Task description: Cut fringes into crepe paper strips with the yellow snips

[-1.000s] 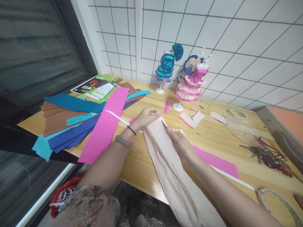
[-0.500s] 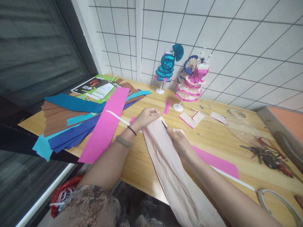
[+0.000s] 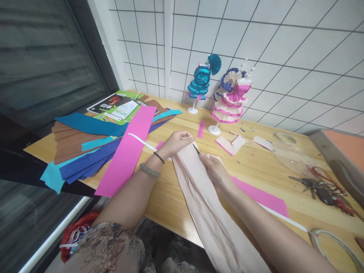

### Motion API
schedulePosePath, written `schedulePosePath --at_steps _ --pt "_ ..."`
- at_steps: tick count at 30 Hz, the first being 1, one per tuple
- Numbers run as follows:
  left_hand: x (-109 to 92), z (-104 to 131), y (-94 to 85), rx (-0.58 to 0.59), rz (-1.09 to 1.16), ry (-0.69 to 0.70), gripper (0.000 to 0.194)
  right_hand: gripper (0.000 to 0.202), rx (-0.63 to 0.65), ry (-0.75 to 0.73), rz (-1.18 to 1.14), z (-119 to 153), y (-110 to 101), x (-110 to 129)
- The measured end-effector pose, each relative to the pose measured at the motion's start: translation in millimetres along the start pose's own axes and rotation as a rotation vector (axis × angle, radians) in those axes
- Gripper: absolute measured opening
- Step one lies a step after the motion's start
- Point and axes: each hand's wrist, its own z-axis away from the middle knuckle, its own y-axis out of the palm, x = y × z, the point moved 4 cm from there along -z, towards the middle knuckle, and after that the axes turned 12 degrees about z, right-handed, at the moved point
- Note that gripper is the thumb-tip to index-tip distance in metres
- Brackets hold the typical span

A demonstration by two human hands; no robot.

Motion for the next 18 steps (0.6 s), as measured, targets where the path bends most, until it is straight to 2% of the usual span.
schedulePosePath --at_steps 5,11,18 --pt "-0.5 0.5 -0.1 -0.014 0.02 -0.011 0.031 0.034 -0.053 0.002 0.039 1.8 -3.4 0.8" --pt "2.4 -0.5 -0.9 -0.019 0.025 -0.028 0.03 0.033 0.014 -0.013 0.02 -1.2 0.1 -0.5" --pt "5.2 -2.0 -1.7 -0.002 0.032 -0.008 0.029 0.036 0.018 -0.041 0.038 -4.6 2.7 0.9"
